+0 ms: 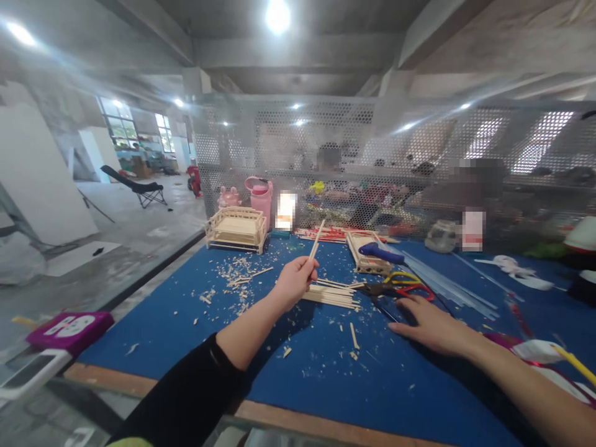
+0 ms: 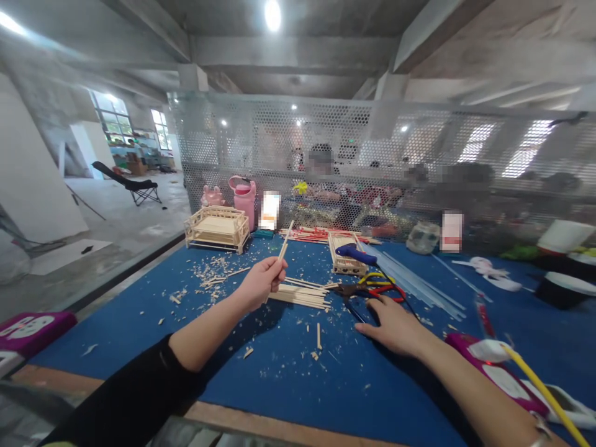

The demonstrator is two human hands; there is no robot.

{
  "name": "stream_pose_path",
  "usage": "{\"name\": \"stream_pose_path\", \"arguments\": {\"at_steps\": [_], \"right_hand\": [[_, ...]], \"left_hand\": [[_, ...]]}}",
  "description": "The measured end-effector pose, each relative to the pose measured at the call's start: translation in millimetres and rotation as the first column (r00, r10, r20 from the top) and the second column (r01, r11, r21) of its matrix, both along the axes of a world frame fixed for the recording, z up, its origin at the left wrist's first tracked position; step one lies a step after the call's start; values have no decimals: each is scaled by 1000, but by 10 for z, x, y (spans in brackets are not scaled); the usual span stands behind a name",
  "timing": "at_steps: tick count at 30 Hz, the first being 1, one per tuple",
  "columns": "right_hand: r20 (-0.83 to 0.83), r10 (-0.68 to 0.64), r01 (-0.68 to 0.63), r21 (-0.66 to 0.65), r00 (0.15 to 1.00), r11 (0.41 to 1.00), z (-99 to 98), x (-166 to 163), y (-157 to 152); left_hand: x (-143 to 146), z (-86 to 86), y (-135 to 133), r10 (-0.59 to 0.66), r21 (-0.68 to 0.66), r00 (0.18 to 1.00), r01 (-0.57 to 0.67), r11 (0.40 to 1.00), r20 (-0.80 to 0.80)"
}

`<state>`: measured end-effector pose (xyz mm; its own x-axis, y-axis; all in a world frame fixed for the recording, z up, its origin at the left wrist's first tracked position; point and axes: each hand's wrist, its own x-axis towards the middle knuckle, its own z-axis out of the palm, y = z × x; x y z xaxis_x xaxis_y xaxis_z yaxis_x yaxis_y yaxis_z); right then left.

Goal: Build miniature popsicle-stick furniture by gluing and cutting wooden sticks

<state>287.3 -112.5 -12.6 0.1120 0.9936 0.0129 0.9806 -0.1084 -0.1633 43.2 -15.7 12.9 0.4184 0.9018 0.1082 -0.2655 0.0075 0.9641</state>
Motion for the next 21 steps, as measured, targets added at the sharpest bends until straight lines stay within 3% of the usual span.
{"name": "stream_pose_path", "arguments": {"at_steps": [4, 8, 10, 12, 14, 16, 19, 21], "right_hand": [[88, 89, -92, 38, 992, 995, 31, -131, 30], [110, -2, -13, 138, 994, 990, 109, -252, -26], [27, -45, 37, 225, 999, 974, 186, -291, -68], [-169, -35, 83, 290, 985, 953, 270, -335, -95], [-473, 16, 140, 294, 881, 945, 336, -405, -99], [-729, 112, 143, 279, 675, 950, 369, -509, -83], [-885, 227, 99, 290, 406, 952, 371, -712, -37], [-940, 217, 122, 256, 264, 959, 358, -847, -8]], "left_hand": [[-10, -8, 14, 11, -2, 1000, -11, 1000, -5], [-18, -14, 40, 35, -4, 999, -35, 999, 9], [-11, -14, 35, 39, -5, 999, -39, 999, 9], [1, -14, 11, 36, -4, 999, -36, 999, 2], [13, -12, -29, -8, -14, 1000, 8, 1000, -10], [20, -9, -75, -119, -47, 992, 117, 992, -37], [13, 4, -132, -292, -72, 954, 287, 955, -71], [2, 17, -154, -316, -22, 944, 315, 949, -97]]}}
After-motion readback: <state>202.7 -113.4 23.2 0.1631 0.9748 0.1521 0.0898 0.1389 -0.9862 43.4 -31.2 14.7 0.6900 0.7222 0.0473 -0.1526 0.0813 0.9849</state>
